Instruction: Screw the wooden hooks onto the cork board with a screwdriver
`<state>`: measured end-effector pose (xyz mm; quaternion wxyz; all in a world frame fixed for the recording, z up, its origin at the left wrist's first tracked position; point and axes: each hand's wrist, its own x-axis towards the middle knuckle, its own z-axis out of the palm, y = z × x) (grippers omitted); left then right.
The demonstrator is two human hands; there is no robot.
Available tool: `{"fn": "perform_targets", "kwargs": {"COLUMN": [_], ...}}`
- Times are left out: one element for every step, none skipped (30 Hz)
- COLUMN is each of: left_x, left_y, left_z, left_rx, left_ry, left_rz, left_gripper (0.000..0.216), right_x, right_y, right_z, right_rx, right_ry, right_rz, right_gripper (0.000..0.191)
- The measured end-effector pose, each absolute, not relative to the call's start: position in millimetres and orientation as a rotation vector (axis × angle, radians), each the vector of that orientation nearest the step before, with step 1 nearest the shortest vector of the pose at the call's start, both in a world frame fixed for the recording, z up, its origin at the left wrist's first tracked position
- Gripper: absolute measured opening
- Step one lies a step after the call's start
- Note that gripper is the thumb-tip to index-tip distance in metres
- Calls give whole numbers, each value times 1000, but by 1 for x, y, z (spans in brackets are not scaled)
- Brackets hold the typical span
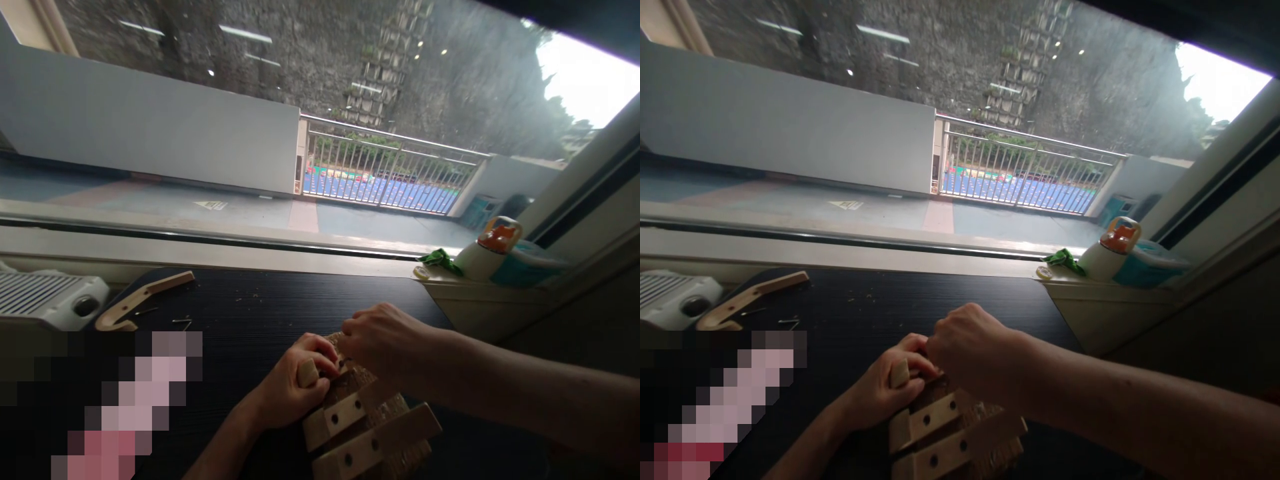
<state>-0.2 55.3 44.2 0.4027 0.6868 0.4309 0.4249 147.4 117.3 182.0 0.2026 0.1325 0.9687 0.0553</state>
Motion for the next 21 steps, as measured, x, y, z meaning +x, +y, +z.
{"fn": "perform_targets", "kwargs": {"left_x": [0, -1, -1, -1, -1, -1, -1, -1, -1, -1, -1, -1, -1, -1, -1, -1, 0, 0, 0, 0, 0], "left_y": [55, 56, 56, 56, 56, 56, 56, 56, 56, 56, 56, 55, 55, 55, 54, 54, 54, 54, 54, 54, 54], "left_z": [44, 44, 44, 44, 44, 45, 45, 46, 46, 47, 47, 46, 46, 46, 45, 45, 45, 46, 46, 46, 47], "left_rx": [1737, 1741, 1745, 1747, 1750, 1752, 1755, 1757, 1759, 1760, 1760, 1758, 1758, 1755, 1753, 1750, 1747, 1742, 1736, 1732, 1730], "left_ry": [1086, 1083, 1082, 1083, 1082, 1080, 1078, 1075, 1071, 1066, 1062, 1057, 1053, 1053, 1055, 1061, 1068, 1077, 1085, 1093, 1099], "left_rz": [1070, 1067, 1064, 1063, 1064, 1065, 1066, 1067, 1069, 1072, 1078, 1084, 1089, 1091, 1092, 1090, 1084, 1079, 1074, 1066, 1058], "left_gripper": [23, 23, 23, 22, 22, 21, 19, 18, 17, 17, 17, 17, 17, 17, 18, 19, 20, 21, 22, 23, 23], "right_x": [148, 148, 147, 147, 145, 144, 143, 142, 142, 142, 142, 142, 143, 143, 144, 144, 144, 144, 144, 144, 145], "right_y": [119, 120, 121, 122, 122, 123, 123, 123, 122, 122, 121, 120, 119, 118, 117, 116, 115, 115, 116, 116, 117], "right_z": [178, 174, 170, 167, 165, 164, 164, 165, 167, 169, 172, 175, 178, 181, 183, 185, 186, 186, 185, 184, 181], "right_rx": [360, 353, 350, 361, 386, 419, 451, 475, 501, 531, 562, 599, 632, 648, 632, 586, 533, 479, 431, 396, 374], "right_ry": [2710, 2710, 2707, 2698, 2680, 2659, 2636, 2616, 2602, 2598, 2607, 2618, 2630, 2643, 2652, 2658, 2659, 2660, 2666, 2678, 2695], "right_rz": [158, 161, 165, 168, 173, 180, 186, 192, 198, 205, 211, 214, 214, 213, 206, 196, 183, 165, 141, 115, 89], "right_gripper": [14, 14, 14, 12, 9, 6, 3, 4, 6, 7, 8, 8, 10, 12, 15, 17, 17, 15, 14, 14, 13]}}
